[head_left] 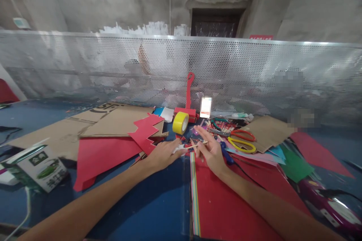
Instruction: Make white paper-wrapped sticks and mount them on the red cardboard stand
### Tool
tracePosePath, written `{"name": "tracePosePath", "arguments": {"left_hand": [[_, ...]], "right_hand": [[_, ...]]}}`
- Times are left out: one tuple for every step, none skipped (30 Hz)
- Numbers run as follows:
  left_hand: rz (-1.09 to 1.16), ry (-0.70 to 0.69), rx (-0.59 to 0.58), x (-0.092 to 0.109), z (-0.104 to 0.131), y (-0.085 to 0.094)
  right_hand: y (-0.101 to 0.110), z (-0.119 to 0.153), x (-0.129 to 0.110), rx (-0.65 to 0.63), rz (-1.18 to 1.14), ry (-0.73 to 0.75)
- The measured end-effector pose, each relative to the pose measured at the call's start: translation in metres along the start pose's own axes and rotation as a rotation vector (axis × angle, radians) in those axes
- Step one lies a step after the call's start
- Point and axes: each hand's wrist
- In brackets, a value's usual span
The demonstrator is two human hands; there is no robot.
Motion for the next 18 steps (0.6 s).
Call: {"name": "tracePosePath", "arguments": {"left_hand": [[0.016, 0.005, 0.004, 0.000, 0.000, 0.000], [0.037, 0.010, 0.013, 0.000, -0.001, 0.001], [0.062, 0.014, 0.023, -0.001, -0.001, 0.001], [0.089, 0.018, 0.031, -0.003, -0.002, 0.001], [0.117, 0.025, 0.039, -0.006, -0.003, 0.001], [0.146, 0.036, 0.047, -0.009, -0.004, 0.000], [0.174, 0.047, 0.055, -0.013, -0.005, 0.000], [0.202, 0.054, 0.062, -0.015, -0.005, -0.001], [0.230, 0.054, 0.071, -0.017, -0.006, -0.002], [0.257, 0.038, 0.077, -0.018, -0.006, -0.002], [0.283, 0.009, 0.075, -0.017, -0.006, -0.003], [0.310, -0.027, 0.066, -0.014, -0.006, -0.004], [0.342, -0.059, 0.050, -0.011, -0.005, -0.004], [0.380, -0.083, 0.030, -0.008, -0.004, -0.005], [0.425, -0.097, 0.008, -0.004, -0.004, -0.006], [0.480, -0.098, -0.012, -0.001, -0.003, -0.006], [0.542, -0.087, -0.025, 0.002, -0.002, -0.007], [0.608, -0.073, -0.036, 0.003, -0.002, -0.007]], "right_hand": [[0.000, 0.000, -0.001, 0.018, 0.006, 0.006], [-0.001, 0.001, -0.004, 0.039, 0.012, 0.015], [-0.001, 0.001, -0.006, 0.061, 0.019, 0.027], [-0.001, 0.001, -0.009, 0.081, 0.025, 0.042], [-0.001, 0.002, -0.012, 0.096, 0.029, 0.060], [-0.001, 0.002, -0.015, 0.104, 0.032, 0.078], [-0.002, 0.002, -0.018, 0.106, 0.036, 0.092], [-0.002, 0.002, -0.020, 0.096, 0.043, 0.098], [-0.002, 0.003, -0.021, 0.073, 0.053, 0.094], [-0.003, 0.004, -0.021, 0.039, 0.065, 0.083], [-0.004, 0.004, -0.020, -0.002, 0.077, 0.068], [-0.006, 0.005, -0.018, -0.046, 0.084, 0.052], [-0.007, 0.007, -0.016, -0.093, 0.087, 0.038], [-0.009, 0.008, -0.014, -0.137, 0.089, 0.028], [-0.011, 0.009, -0.011, -0.179, 0.093, 0.020], [-0.013, 0.011, -0.009, -0.218, 0.101, 0.010], [-0.014, 0.012, -0.007, -0.250, 0.115, 0.001], [-0.014, 0.012, -0.006, -0.273, 0.135, -0.007]]}}
Point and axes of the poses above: each hand's wrist, its own z-axis away from the middle knuckle, its own y-axis out of the back of the hand, x = y × z, and after that the axes turned 3 degrees about -x, right-handed
